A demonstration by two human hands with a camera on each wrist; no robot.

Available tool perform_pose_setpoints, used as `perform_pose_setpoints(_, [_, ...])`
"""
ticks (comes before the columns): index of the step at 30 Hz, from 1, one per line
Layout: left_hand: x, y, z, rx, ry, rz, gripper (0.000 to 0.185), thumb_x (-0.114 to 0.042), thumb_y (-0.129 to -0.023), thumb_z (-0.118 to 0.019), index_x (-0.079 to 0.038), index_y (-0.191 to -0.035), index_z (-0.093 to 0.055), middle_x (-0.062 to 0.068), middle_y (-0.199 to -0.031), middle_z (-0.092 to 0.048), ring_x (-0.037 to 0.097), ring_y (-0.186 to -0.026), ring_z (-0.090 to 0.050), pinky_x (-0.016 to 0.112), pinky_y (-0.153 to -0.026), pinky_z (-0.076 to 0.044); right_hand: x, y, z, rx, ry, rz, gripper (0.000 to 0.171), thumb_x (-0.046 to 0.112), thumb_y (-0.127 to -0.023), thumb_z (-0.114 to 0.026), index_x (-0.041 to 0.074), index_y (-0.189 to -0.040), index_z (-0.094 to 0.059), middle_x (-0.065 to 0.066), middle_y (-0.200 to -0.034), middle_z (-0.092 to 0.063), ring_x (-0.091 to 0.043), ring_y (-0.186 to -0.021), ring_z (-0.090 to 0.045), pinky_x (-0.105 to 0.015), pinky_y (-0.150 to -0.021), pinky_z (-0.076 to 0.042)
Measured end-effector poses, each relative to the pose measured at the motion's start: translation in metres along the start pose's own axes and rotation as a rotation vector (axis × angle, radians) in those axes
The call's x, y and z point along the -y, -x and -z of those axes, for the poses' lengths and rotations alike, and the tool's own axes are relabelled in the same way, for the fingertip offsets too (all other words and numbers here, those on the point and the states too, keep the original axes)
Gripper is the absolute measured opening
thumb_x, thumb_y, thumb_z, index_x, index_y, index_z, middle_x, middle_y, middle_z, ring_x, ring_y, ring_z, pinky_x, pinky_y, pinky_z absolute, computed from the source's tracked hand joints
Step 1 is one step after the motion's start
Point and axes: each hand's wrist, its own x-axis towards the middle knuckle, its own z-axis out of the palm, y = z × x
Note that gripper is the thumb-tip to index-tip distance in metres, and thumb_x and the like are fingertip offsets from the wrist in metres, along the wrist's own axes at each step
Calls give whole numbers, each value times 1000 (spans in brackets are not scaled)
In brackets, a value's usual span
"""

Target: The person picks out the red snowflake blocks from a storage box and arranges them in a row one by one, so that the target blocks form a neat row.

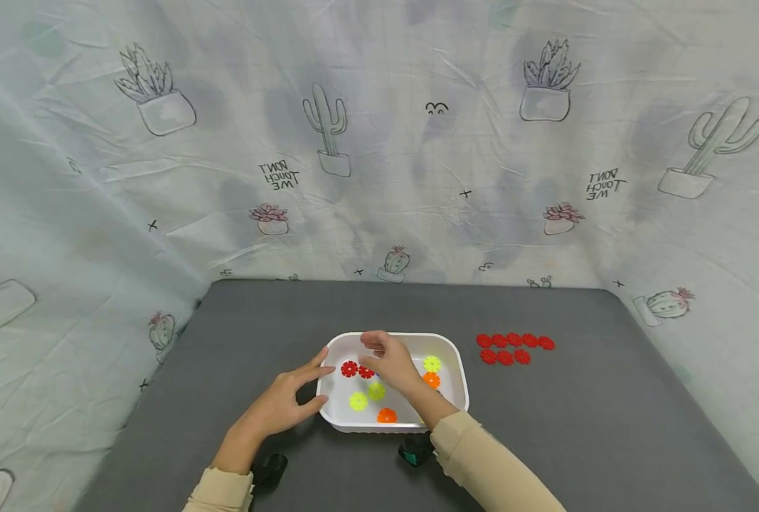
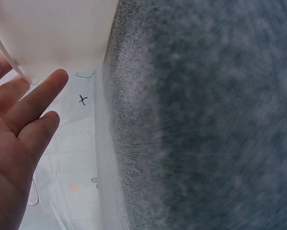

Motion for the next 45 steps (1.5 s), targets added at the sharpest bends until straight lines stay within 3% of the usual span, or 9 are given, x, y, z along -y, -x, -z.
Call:
perform_pose_setpoints(12, [3, 0, 0, -18, -20, -15, 46, -29, -82, -62, -17, -125, -54, -1, -145, -31, 17, -125, -40, 45, -95, -40, -11, -4, -9, 19, 117, -163, 34, 0, -75, -66, 5, -108, -60, -8, -106, -62, -21, -96, -57, -35, -88, -47])
perform_pose_setpoints(25, [0, 0, 0, -10, -19, -7, 46, -33, -83, -60, -17, -126, -53, 0, -145, -31, 18, -125, -40, 46, -94, -41, -21, -4, -14, 49, 303, -57, 36, -6, -71, -68, 5, -105, -61, -4, -99, -62, -17, -89, -56, -31, -83, -49])
perform_pose_setpoints(32, [-2, -1, 1, -14, -11, -14, 45, -24, -82, -63, -15, -125, -54, 2, -144, -32, 19, -124, -41, 46, -94, -41, -21, -4, -16, 66, 388, -58, 33, -5, -73, -67, 7, -104, -61, -1, -94, -59, -13, -82, -50, -27, -81, -48])
perform_pose_setpoints(45, [-2, -2, 1, -20, -20, -25, 45, -25, -81, -63, -14, -125, -54, 2, -144, -33, 19, -124, -42, 46, -94, -41, -16, -2, -17, 110, 486, -63, 31, 0, -75, -66, 8, -104, -62, -3, -104, -55, -16, -92, -47, -30, -89, -46])
